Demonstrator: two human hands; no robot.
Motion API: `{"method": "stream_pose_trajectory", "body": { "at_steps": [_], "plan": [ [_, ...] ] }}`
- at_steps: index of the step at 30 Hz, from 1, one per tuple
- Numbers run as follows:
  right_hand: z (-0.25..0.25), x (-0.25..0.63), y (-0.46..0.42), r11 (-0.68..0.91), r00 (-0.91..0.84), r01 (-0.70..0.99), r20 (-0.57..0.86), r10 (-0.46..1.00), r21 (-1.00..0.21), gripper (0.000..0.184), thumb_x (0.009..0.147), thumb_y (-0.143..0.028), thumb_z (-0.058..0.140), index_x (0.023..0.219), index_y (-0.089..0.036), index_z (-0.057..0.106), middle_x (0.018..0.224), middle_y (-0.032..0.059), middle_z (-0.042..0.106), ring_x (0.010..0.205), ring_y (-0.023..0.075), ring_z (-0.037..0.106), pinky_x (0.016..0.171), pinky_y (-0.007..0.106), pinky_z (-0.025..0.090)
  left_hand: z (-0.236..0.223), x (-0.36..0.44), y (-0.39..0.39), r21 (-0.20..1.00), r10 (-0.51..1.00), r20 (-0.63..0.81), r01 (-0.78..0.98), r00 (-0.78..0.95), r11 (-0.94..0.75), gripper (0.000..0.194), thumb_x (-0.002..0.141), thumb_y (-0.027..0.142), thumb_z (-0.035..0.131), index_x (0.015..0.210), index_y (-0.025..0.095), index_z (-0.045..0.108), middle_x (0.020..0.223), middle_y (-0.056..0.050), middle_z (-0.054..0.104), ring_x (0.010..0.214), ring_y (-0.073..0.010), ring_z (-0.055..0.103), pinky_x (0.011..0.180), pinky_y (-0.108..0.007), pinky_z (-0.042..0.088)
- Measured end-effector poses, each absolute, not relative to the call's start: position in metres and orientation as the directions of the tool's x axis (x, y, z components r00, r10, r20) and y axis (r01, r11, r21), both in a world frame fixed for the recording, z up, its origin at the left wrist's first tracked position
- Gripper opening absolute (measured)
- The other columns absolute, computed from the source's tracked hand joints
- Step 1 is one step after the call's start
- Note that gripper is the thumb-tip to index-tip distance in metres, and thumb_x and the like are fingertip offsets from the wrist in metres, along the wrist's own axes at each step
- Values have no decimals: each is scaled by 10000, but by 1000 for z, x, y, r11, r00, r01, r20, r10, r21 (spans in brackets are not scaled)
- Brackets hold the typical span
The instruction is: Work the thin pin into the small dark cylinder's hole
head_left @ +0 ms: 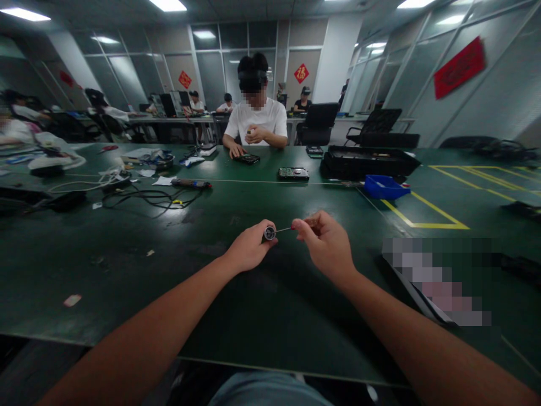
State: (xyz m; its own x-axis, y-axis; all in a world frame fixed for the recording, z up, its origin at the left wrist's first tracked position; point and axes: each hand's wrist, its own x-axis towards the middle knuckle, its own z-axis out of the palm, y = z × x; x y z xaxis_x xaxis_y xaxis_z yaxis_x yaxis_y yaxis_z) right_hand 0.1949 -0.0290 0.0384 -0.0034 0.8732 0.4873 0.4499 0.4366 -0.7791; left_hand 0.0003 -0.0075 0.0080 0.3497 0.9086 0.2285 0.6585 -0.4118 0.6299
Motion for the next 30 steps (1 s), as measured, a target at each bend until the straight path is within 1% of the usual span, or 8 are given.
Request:
{"method": "stream_pose_trajectory", "body": {
  "at_steps": [2,3,6,8,13,17,23,30],
  "plan": [
    [40,196,-31,440,-11,549,520,854,-711,314,860,-506,658,738,-233,558,630,1,651,558,159,579,548,298,405,8,0,-7,626,908,234,661,347,-414,152,897,299,589,1030,239,546,910,-4,652,820,-190,603,706,-297,416],
    [40,196,-32,452,-24,569,536,844,-687,293,871,-492,646,755,-236,564,643,2,655,566,161,582,551,299,403,8,0,-7,625,908,235,662,347,-415,154,898,300,588,1033,240,545,909,-4,652,820,-190,604,705,-297,417],
    [39,197,-34,522,-99,546,568,817,-655,155,930,-383,567,886,-235,584,768,23,680,679,178,632,619,309,443,8,0,-8,624,908,236,662,348,-416,145,901,300,583,1027,240,546,915,-5,651,825,-188,602,705,-294,417],
    [39,197,-34,564,-160,512,573,804,-648,112,951,-329,522,933,-232,575,811,25,667,729,178,640,668,313,461,8,0,-8,621,904,241,660,353,-423,136,901,298,580,1019,239,545,915,-3,647,828,-187,599,705,-293,413],
    [41,196,-36,540,-196,540,528,826,-645,238,997,-410,447,921,-233,588,697,-5,611,619,156,590,602,297,413,7,0,-7,626,899,250,648,359,-433,127,900,300,578,1006,241,540,896,6,639,811,-182,591,700,-296,404],
    [41,195,-35,505,-143,579,530,836,-640,276,994,-443,456,902,-229,605,650,-13,598,555,143,557,553,286,377,7,0,-7,635,909,235,654,344,-412,136,896,299,588,1010,242,541,888,6,639,802,-182,591,702,-299,402],
    [40,195,-32,455,-33,604,549,835,-655,283,991,-424,462,885,-210,613,658,-2,630,557,138,569,548,271,379,8,1,-8,642,911,237,650,337,-407,153,894,306,595,1023,245,540,880,10,638,788,-178,588,679,-290,389],
    [41,196,-32,474,-127,624,518,846,-621,318,974,-450,494,887,-198,667,658,10,658,555,145,589,551,275,381,5,0,-6,632,915,244,663,320,-400,150,892,313,598,1015,245,544,869,9,641,781,-179,587,683,-289,394]
  ]
}}
